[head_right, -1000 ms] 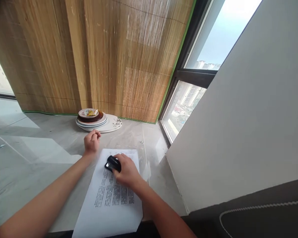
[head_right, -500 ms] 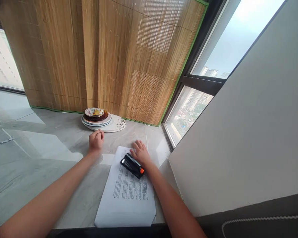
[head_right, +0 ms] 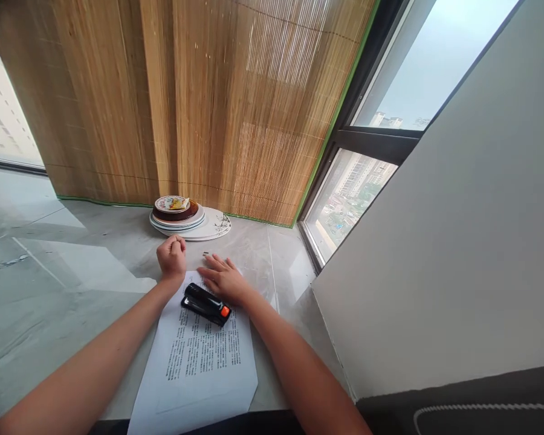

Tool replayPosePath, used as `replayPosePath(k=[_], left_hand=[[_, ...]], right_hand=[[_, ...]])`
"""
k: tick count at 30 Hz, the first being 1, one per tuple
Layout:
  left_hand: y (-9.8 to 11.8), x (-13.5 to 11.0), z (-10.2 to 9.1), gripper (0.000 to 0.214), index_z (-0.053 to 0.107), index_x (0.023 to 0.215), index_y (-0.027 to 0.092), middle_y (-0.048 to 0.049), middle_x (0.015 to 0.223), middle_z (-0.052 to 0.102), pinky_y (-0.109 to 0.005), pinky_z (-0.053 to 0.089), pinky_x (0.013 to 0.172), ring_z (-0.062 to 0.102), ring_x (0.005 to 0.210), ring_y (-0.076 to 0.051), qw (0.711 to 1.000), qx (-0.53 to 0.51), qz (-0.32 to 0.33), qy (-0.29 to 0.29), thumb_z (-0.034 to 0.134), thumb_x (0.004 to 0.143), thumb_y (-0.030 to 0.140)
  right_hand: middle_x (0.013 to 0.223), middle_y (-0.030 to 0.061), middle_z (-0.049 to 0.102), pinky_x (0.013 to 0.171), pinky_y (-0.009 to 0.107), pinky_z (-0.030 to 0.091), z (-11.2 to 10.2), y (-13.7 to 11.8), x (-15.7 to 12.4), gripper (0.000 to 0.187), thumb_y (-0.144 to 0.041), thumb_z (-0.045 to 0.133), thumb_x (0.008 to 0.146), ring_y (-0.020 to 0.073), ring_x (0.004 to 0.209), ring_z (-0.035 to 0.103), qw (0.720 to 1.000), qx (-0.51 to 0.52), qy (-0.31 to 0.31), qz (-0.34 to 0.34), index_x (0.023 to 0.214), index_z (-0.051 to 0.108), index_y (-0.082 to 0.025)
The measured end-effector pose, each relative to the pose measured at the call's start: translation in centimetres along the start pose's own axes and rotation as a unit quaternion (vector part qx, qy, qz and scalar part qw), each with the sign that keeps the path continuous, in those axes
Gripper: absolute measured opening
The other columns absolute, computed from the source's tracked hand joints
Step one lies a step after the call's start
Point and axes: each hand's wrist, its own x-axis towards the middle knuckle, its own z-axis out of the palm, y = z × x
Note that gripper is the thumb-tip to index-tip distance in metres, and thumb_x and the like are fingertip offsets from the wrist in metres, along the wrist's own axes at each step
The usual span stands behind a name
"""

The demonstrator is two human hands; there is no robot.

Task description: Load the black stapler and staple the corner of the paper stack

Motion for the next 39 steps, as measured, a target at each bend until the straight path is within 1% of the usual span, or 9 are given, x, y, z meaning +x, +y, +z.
replayPosePath(k=[3, 6, 10, 15, 17, 23, 27, 32, 39], left_hand=[[0.0, -0.5, 0.7, 0.020, 0.044, 0.061, 0.022, 0.0012, 0.056, 0.041, -0.028, 0.027, 0.049, 0.037, 0.051, -0.014, 0.996, -0.061, 0.002, -0.061, 0.043, 0.080, 0.015], [0.2, -1.2, 1.5, 0.016, 0.058, 0.071, 0.020, 0.0001, 0.063, 0.054, -0.027, 0.036, 0.052, 0.048, 0.055, -0.014, 0.967, -0.084, 0.024, -0.240, 0.047, 0.082, 0.017], [0.7, -1.8, 2.1, 0.020, 0.072, 0.089, 0.019, -0.0062, 0.100, 0.072, -0.033, 0.051, 0.091, 0.067, 0.098, -0.020, 0.919, -0.048, 0.120, -0.373, 0.052, 0.087, 0.019], [0.1, -1.4, 2.0, 0.026, 0.073, 0.093, 0.019, -0.0066, 0.106, 0.075, -0.037, 0.050, 0.100, 0.069, 0.105, -0.022, 0.942, -0.008, 0.127, -0.312, 0.047, 0.089, 0.015], [-0.5, -1.1, 1.9, 0.030, 0.074, 0.094, 0.018, -0.0070, 0.107, 0.075, -0.037, 0.050, 0.101, 0.069, 0.107, -0.022, 0.960, 0.016, 0.123, -0.251, 0.045, 0.088, 0.013], [-1.7, -0.7, 1.7, 0.032, 0.080, 0.098, 0.019, -0.0088, 0.118, 0.075, -0.041, 0.046, 0.110, 0.066, 0.116, -0.026, 0.958, 0.141, 0.159, -0.195, 0.050, 0.088, 0.012], [-0.5, -1.2, 1.5, 0.027, 0.080, 0.093, 0.020, -0.0078, 0.104, 0.074, -0.039, 0.049, 0.098, 0.066, 0.102, -0.026, 0.951, 0.165, 0.188, -0.184, 0.057, 0.084, 0.010], [0.8, -2.1, 1.7, 0.029, 0.077, 0.076, 0.019, -0.0035, 0.082, 0.067, -0.028, 0.045, 0.063, 0.058, 0.068, -0.015, 0.922, 0.084, 0.218, -0.309, 0.052, 0.081, 0.005], [-0.3, -2.3, 2.2, 0.027, 0.081, 0.087, 0.020, -0.0058, 0.093, 0.073, -0.030, 0.050, 0.076, 0.067, 0.084, -0.018, 0.860, 0.077, 0.208, -0.459, 0.057, 0.083, 0.010]], right_hand=[[0.169, 0.0072, 0.032, 0.126, 0.062, 0.021, -1.4, 2.0, -3.5, 0.044, -0.035, 0.043, 0.110, 0.0289, 0.159, 0.022, 0.999, 0.013, 0.012, 0.029, 0.153, 0.050, -0.031], [0.168, 0.0070, 0.035, 0.127, 0.061, 0.020, -2.1, 3.6, -5.3, 0.043, -0.034, 0.045, 0.109, 0.0294, 0.158, 0.023, 0.998, 0.028, 0.024, 0.040, 0.151, 0.053, -0.031], [0.161, 0.0091, 0.045, 0.126, 0.062, 0.022, -1.8, 4.5, -4.9, 0.039, -0.033, 0.049, 0.107, 0.0317, 0.155, 0.032, 0.995, 0.068, 0.053, 0.045, 0.144, 0.060, -0.027], [0.118, 0.0119, 0.069, 0.103, 0.044, 0.049, -3.4, 4.3, -5.3, 0.026, -0.036, 0.051, 0.106, 0.0256, 0.115, 0.063, 0.968, 0.155, 0.194, 0.032, 0.106, 0.072, -0.020], [0.093, 0.0074, 0.066, 0.083, 0.035, 0.051, -5.2, 3.9, -6.5, 0.035, -0.044, 0.049, 0.107, 0.0203, 0.089, 0.062, 0.957, 0.197, 0.209, 0.040, 0.089, 0.068, -0.020], [0.101, 0.0032, 0.063, 0.076, 0.030, 0.045, -8.1, 1.9, -8.5, 0.061, -0.064, 0.083, 0.077, 0.0186, 0.085, 0.057, 0.977, 0.206, -0.014, -0.045, 0.115, 0.060, -0.022], [0.078, -0.0029, 0.059, 0.065, 0.027, 0.036, -6.7, 0.8, -7.9, 0.028, -0.041, 0.073, 0.087, 0.0143, 0.067, 0.051, 0.985, 0.162, -0.054, -0.039, 0.099, 0.057, -0.022], [0.071, -0.0041, 0.054, 0.061, 0.026, 0.030, -5.8, 0.9, -7.4, 0.018, -0.028, 0.067, 0.084, 0.0126, 0.062, 0.045, 0.991, 0.132, 0.000, 0.007, 0.089, 0.051, -0.021], [0.082, 0.0000, 0.062, 0.064, 0.027, 0.035, -6.5, 1.6, -7.8, 0.014, -0.028, 0.063, 0.090, 0.0145, 0.069, 0.051, 0.987, 0.153, 0.025, -0.032, 0.100, 0.057, -0.020]])
